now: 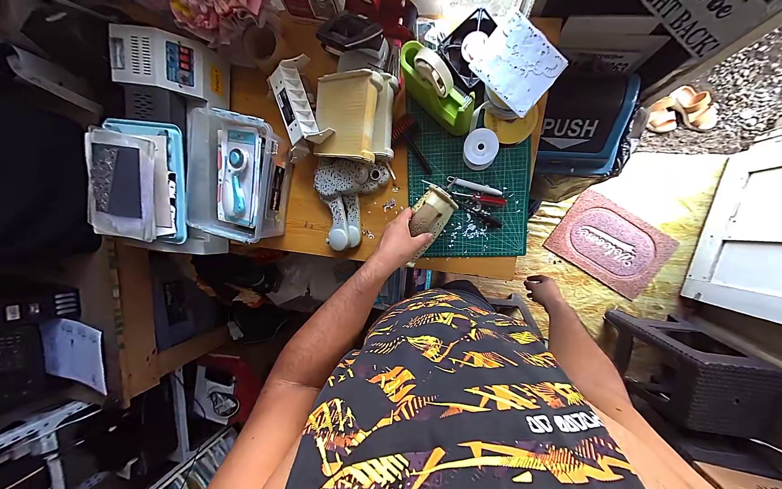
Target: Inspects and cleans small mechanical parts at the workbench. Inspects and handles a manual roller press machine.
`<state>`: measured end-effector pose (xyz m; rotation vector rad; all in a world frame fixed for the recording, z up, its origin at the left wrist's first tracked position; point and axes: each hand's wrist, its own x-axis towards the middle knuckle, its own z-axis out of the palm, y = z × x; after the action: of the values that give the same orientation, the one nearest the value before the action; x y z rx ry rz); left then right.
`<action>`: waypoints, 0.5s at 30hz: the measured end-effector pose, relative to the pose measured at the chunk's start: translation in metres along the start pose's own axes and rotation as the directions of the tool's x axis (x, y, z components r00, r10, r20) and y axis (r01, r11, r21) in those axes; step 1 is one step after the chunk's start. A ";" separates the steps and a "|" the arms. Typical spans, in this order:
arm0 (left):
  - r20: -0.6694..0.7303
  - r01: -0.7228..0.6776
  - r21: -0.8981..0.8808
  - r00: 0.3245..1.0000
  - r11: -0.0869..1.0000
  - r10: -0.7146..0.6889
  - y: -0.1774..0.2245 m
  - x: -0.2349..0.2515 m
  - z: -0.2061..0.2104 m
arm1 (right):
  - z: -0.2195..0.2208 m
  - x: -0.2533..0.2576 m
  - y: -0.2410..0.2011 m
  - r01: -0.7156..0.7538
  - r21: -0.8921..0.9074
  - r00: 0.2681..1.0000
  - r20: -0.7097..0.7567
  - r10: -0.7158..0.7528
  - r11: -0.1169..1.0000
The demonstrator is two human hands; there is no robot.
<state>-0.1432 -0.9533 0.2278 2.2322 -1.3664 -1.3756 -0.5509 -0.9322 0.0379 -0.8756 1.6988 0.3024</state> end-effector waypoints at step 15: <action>-0.014 -0.042 -0.517 0.999 0.855 0.040 -0.114 -0.042 0.026 | -0.030 -0.061 -0.143 0.552 0.008 0.804 -0.267 -0.531 0.833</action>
<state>-0.1011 -0.8497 0.1745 1.8302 -0.8879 -1.5040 -0.4695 -1.0251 0.1376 -1.3362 1.5916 -0.2863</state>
